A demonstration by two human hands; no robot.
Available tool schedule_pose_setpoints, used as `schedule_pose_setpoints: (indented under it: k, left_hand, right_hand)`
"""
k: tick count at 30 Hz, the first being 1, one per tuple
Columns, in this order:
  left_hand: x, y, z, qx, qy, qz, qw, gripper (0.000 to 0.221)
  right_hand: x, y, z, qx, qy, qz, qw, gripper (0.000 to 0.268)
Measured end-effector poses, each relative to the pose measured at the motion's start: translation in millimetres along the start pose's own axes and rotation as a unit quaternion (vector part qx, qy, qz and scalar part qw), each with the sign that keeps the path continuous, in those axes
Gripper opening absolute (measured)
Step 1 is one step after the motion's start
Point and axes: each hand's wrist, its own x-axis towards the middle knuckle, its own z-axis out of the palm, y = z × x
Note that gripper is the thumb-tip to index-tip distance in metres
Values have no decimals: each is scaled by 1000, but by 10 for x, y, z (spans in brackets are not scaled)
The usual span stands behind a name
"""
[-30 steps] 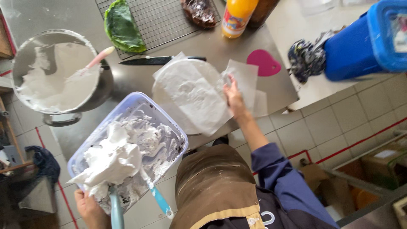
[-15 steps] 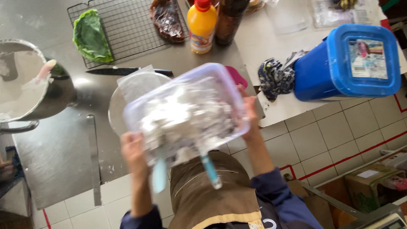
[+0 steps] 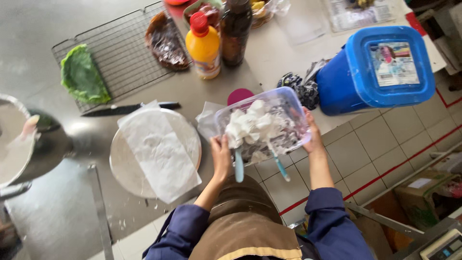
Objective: The person uses a spatula to transfer white cream from a metal bowl into a plastic container, pours chocolate syrup from a bottle over it, and then mixes the ingredients together by hand using a spoon.
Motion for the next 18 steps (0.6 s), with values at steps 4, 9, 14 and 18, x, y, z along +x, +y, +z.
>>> schedule_pose_setpoints:
  k: [4,9,14,18]
  left_hand:
    - [142,-66,-58,29,82,76,993,35]
    - [66,83,-200,-6,72,-4,997,49]
    - [-487,741,-478,35,-47,119,991,72]
    - [-563,1368,-534,8,-31,153,988,65]
  right_hand:
    - [234,243,-10,0,-1,-10,1000,51]
    - [416,329,58,-87,31,12,996,51]
    - [716,10,418,-336,74,-82,935,48]
    - [1408,-257,1080,-496,-45,-214,841,84]
